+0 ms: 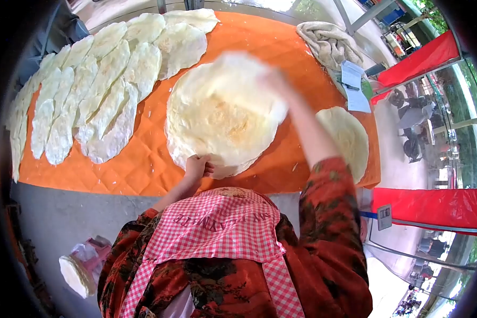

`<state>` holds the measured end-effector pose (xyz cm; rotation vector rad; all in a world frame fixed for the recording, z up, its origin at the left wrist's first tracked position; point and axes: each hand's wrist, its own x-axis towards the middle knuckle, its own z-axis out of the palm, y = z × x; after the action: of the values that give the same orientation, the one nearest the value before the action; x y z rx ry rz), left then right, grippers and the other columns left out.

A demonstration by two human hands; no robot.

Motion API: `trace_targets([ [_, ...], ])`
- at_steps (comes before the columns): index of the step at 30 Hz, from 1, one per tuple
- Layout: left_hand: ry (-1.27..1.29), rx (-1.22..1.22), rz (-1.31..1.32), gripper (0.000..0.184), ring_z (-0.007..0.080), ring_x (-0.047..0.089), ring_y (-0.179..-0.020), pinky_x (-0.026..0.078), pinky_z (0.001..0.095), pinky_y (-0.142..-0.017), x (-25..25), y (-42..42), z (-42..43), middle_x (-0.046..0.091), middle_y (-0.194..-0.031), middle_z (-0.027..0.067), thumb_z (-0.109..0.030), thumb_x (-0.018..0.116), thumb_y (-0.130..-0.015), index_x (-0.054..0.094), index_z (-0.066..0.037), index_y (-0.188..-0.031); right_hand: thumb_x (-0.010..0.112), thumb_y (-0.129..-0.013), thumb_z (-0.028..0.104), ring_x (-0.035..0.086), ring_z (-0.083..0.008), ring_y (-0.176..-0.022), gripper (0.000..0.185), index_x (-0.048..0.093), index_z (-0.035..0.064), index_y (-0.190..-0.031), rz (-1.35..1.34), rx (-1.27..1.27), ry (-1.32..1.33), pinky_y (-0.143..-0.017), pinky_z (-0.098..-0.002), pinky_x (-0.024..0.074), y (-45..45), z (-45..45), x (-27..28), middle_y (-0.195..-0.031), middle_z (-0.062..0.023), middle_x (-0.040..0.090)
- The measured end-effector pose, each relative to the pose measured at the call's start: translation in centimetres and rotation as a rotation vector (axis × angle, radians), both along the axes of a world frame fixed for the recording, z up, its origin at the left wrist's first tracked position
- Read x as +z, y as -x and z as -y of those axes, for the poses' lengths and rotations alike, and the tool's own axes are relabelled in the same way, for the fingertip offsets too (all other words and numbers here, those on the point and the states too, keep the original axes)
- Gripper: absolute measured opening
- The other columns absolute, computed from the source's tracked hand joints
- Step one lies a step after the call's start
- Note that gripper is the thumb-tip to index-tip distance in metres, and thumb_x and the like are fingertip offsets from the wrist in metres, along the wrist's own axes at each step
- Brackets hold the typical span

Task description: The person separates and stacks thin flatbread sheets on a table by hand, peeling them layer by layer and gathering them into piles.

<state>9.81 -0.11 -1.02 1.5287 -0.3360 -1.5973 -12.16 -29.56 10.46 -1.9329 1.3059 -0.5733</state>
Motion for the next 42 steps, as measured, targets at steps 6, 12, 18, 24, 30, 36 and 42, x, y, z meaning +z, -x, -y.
trace_targets([
  [6, 0.011, 0.048, -0.013, 0.022, 0.015, 0.051, -0.042, 0.041, 0.0264, -0.039, 1.3, 0.1, -0.2, 0.059, -0.06, 0.0096, -0.017, 0.055, -0.092, 0.056, 0.001, -0.081, 0.064, -0.088, 0.026, 0.062, -0.012, -0.072, 0.03, 0.067, -0.0023, -0.096, -0.193, 0.138, 0.49, -0.067, -0.0286, 0.0497, 0.1, 6.4, 15.8, -0.081, -0.0043, 0.067],
  [12, 0.122, 0.11, -0.063, 0.022, 0.011, 0.044, -0.041, 0.034, 0.0242, -0.038, 2.4, 0.1, -0.1, 0.057, -0.059, 0.0075, -0.018, 0.056, -0.092, 0.055, 0.0, -0.079, 0.047, -0.09, 0.011, 0.064, -0.0329, -0.091, 0.025, 0.068, 0.0049, -0.104, -0.343, 0.211, 0.553, -0.082, -0.0392, 0.0503, -5.1, -10.3, 3.6, -0.098, -0.0174, 0.067],
  [18, 0.094, 0.081, -0.034, 0.02, 0.0108, 0.046, -0.044, 0.034, 0.0236, -0.041, 2.6, 0.0, 0.6, 0.058, -0.062, 0.0066, -0.02, 0.057, -0.092, 0.056, -0.003, -0.081, 0.05, -0.079, 0.007, 0.059, -0.0326, -0.084, 0.012, 0.057, 0.0035, -0.088, -0.353, 0.39, 0.445, -0.07, -0.0415, 0.0485, -5.1, -19.2, -6.4, -0.084, -0.0137, 0.061],
  [24, 0.156, 0.086, -0.047, 0.017, 0.0143, 0.057, -0.058, 0.046, 0.0257, -0.051, 2.0, 0.7, 0.9, 0.061, -0.073, 0.0083, -0.016, 0.056, -0.091, 0.059, 0.001, -0.089, 0.058, -0.078, 0.017, 0.054, -0.0306, -0.106, 0.035, 0.056, 0.0021, -0.11, -0.29, 0.434, 0.594, -0.084, -0.0408, 0.0458, -5.4, -22.3, -7.4, -0.11, -0.0133, 0.058],
  [30, 0.359, 0.049, -0.261, 0.018, 0.0176, 0.061, -0.09, 0.052, 0.0313, -0.077, 2.6, 0.2, 1.2, 0.062, -0.096, 0.0085, -0.014, 0.053, -0.094, 0.059, 0.001, -0.102, 0.059, -0.084, 0.022, 0.06, -0.0321, -0.095, 0.03, 0.063, 0.0004, -0.105, -0.51, 0.375, 0.401, -0.081, -0.0436, 0.0482, -3.5, -19.3, -9.3, -0.099, -0.0171, 0.064],
  [36, 0.435, 0.26, 0.499, 0.025, 0.0155, 0.057, -0.094, 0.051, 0.0268, -0.079, -1.9, -2.8, 0.8, 0.058, -0.106, 0.0082, -0.006, 0.057, -0.089, 0.055, 0.002, -0.112, 0.052, -0.087, 0.013, 0.064, -0.0354, -0.075, 0.018, 0.066, 0.0028, -0.092, -0.246, 0.005, 0.478, -0.066, -0.0436, 0.05, -4.6, -10.1, 9.2, -0.082, -0.0187, 0.065],
  [42, 0.255, 0.298, 0.276, 0.038, 0.0164, 0.057, -0.094, 0.051, 0.0274, -0.079, 0.6, -4.1, 0.6, 0.055, -0.11, 0.0098, -0.005, 0.057, -0.087, 0.048, 0.004, -0.123, 0.048, -0.079, 0.001, 0.062, -0.0331, -0.095, 0.029, 0.062, 0.0023, -0.104, -0.205, 0.209, 0.841, -0.077, -0.0424, 0.0513, -7.1, -15.7, 1.2, -0.103, -0.0149, 0.064],
])
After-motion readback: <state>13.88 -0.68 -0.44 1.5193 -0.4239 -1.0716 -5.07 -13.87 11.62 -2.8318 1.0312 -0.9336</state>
